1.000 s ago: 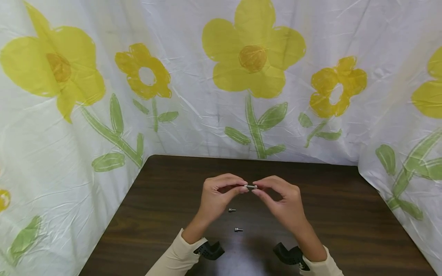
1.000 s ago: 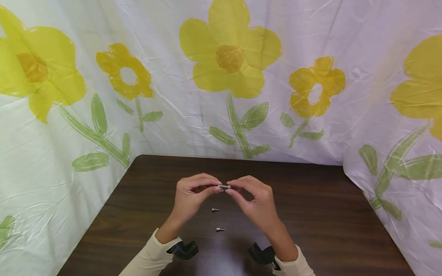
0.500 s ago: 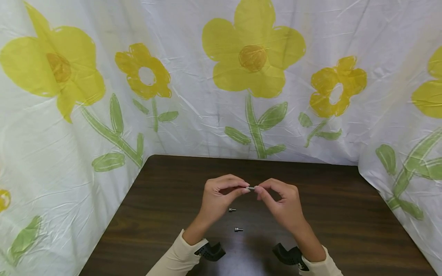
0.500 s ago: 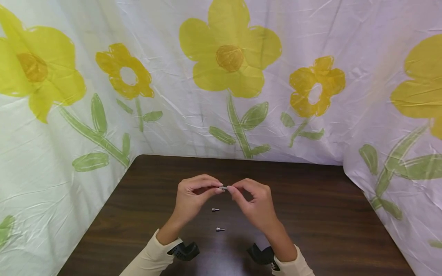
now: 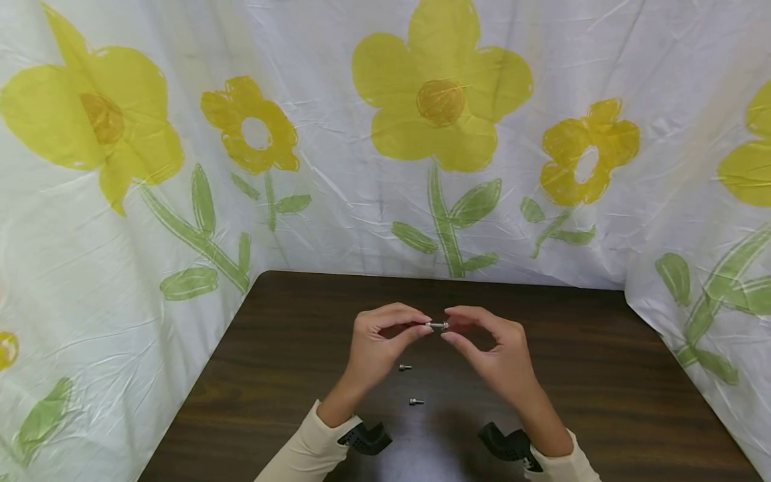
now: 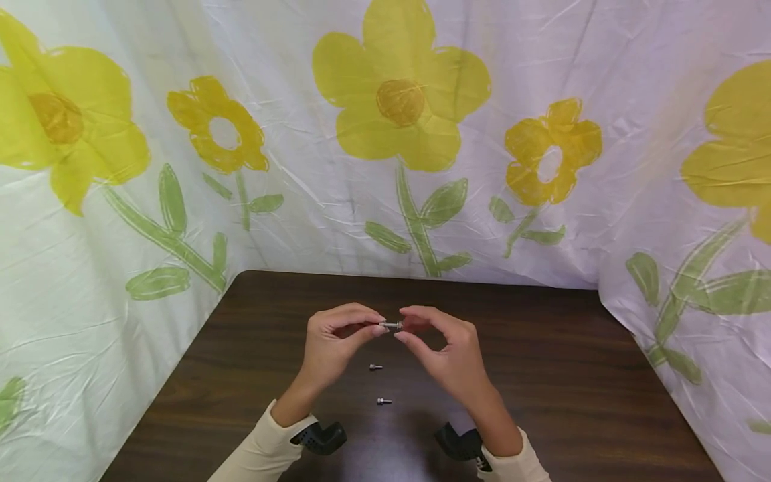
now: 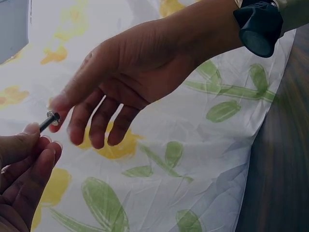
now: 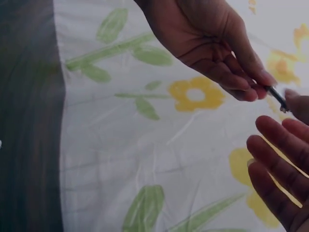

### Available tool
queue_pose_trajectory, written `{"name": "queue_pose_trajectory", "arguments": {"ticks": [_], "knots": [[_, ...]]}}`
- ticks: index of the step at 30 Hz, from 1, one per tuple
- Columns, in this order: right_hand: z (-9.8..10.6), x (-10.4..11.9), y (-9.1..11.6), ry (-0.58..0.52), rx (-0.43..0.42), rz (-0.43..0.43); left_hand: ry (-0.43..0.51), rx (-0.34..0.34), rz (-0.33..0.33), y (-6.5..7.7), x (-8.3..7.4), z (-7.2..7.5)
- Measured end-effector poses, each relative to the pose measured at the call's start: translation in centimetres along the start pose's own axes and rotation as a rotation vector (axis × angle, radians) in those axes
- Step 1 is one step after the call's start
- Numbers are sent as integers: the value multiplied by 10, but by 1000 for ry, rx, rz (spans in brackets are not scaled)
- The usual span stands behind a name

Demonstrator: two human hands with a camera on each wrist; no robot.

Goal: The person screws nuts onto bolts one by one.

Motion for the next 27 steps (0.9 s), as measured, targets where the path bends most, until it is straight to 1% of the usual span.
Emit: {"name": "queue_pose_trajectory", "arguments": {"ticks": [2,4,6,9,18,27], "knots": [[1,4,0,-7,-10,50,-4,-4,7,0,1,1],[1,6,0,-18,-14,93,-7,-4,14,2,7,1],[2,8,0,-25,-24,122,-4,0,17,5,12,1],[2,10,1,-39,-35,141,0,5,18,8,19,1],[1,11,0,-51,-21,128,-2,23,-5,8,18,0],[-2,1,4,-15,-9,73,12,38,-29,7,14,-4]]}}
Point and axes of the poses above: each hand's wrist, its own y-axis away from the middle knuckle, its own z-axis out of the back of the hand, x = y × z, the point moved 10 cm from there along -y, towards the middle knuckle, and after that the axes turned 4 degrees about -z, right-handed, at the moved point
